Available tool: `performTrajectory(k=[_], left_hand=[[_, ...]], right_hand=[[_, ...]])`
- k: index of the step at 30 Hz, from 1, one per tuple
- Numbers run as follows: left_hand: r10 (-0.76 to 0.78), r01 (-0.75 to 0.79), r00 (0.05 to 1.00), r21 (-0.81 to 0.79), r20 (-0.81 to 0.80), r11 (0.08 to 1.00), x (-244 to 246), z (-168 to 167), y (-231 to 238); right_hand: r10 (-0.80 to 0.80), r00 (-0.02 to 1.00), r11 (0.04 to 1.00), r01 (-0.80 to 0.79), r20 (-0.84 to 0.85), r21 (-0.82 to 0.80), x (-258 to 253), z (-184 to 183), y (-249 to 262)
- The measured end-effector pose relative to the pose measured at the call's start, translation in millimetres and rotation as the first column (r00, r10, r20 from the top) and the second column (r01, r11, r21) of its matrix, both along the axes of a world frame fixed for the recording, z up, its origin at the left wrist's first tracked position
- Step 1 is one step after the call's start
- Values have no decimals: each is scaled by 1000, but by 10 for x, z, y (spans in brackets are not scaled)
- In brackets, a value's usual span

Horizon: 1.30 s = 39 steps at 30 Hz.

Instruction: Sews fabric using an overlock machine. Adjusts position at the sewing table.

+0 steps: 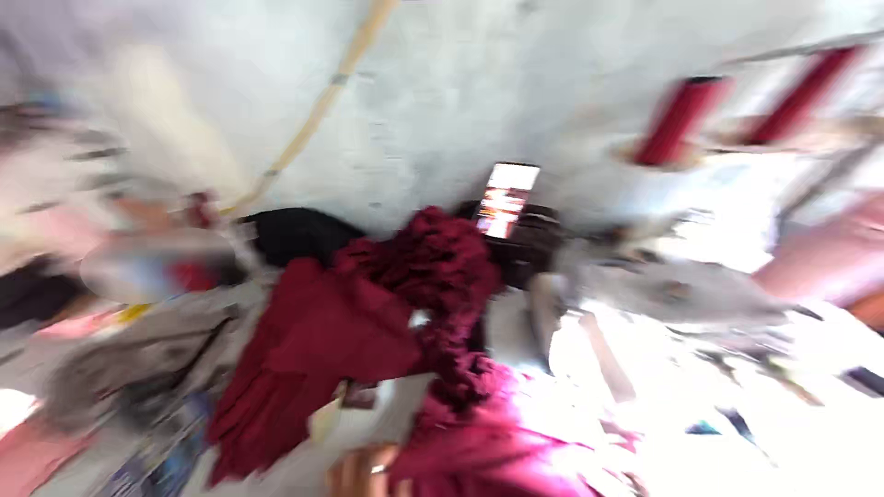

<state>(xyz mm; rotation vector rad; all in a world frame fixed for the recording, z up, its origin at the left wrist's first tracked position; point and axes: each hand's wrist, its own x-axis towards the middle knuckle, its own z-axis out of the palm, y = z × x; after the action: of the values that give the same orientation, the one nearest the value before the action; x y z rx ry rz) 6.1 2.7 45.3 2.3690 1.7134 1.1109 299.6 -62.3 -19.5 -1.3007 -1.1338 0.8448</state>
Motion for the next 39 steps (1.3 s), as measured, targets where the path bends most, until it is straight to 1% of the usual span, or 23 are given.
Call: performTrajectory(k=[1,2,3,4,5,6,8,10,12,14,15,16,17,18,19,20,22,24,25,30,34,37,39], left_hand=[[-32,37,997,72,-71,997,-47,70,206],[-73,89,984,97,-165,991,-48,87,452],[-109,128,958,54,-267,990,2,81,650],[-165,167,936,-22,-312,986,90,87,766],[-220,212,925,-58,-309,975,226,143,802],[-272,274,918,-36,-287,961,387,225,753],[-408,431,876,39,-257,901,695,332,492],[-497,532,826,75,-265,844,1017,258,284],[-488,535,822,107,-293,838,1239,111,227],[-449,498,841,108,-302,860,1319,50,241],[-430,477,849,93,-307,874,1324,52,250],[-421,464,852,77,-310,882,1318,58,266],[-420,461,855,72,-303,885,1313,59,285],[-425,464,858,79,-289,883,1320,53,296],[-434,471,859,88,-274,878,1340,50,293],[-444,480,858,94,-259,872,1373,52,275],[-444,478,861,101,-247,872,1447,64,220],[-426,458,875,110,-231,882,1488,22,189],[-419,448,882,109,-218,887,1493,-4,188],[-464,475,874,51,-148,879,1468,-28,246],[-514,513,858,-56,-3,856,1438,-55,339],[-525,531,847,-148,81,834,1399,-34,387],[-522,525,850,-163,67,835,1385,-8,402]], right_hand=[[-91,996,995,90,-3,-43,-118,10,-2],[-158,987,984,157,0,-87,-224,42,14],[-232,972,968,234,32,-88,-312,42,44],[-274,961,960,276,41,-52,-355,28,71],[-291,956,957,291,31,-14,-356,23,95],[-294,956,956,294,12,6,-347,20,105],[-293,955,956,293,-51,-10,-374,26,57],[-265,950,964,262,-168,-36,-374,35,12],[-230,904,973,206,-361,-105,-377,83,-19],[-232,797,965,115,-558,-236,-354,180,-24],[-233,739,961,73,-632,-268,-333,197,-21],[-217,714,962,43,-665,-269,-317,189,-15],[-188,731,969,29,-656,-246,-313,156,-4],[-161,770,976,32,-618,-215,-320,121,10],[-159,809,981,66,-566,-181,-340,101,25],[-179,844,982,121,-506,-145,-361,101,33],[-255,877,966,249,-406,-67,-402,116,48],[-316,881,941,337,-353,0,-424,114,66],[-328,878,934,356,-349,17,-420,98,71],[-357,886,920,389,-295,55,-382,81,99],[-327,903,928,363,-278,86,-340,74,126],[-302,931,949,314,-203,26,-280,73,86],[-288,945,958,285,-154,-40,-245,68,62]])
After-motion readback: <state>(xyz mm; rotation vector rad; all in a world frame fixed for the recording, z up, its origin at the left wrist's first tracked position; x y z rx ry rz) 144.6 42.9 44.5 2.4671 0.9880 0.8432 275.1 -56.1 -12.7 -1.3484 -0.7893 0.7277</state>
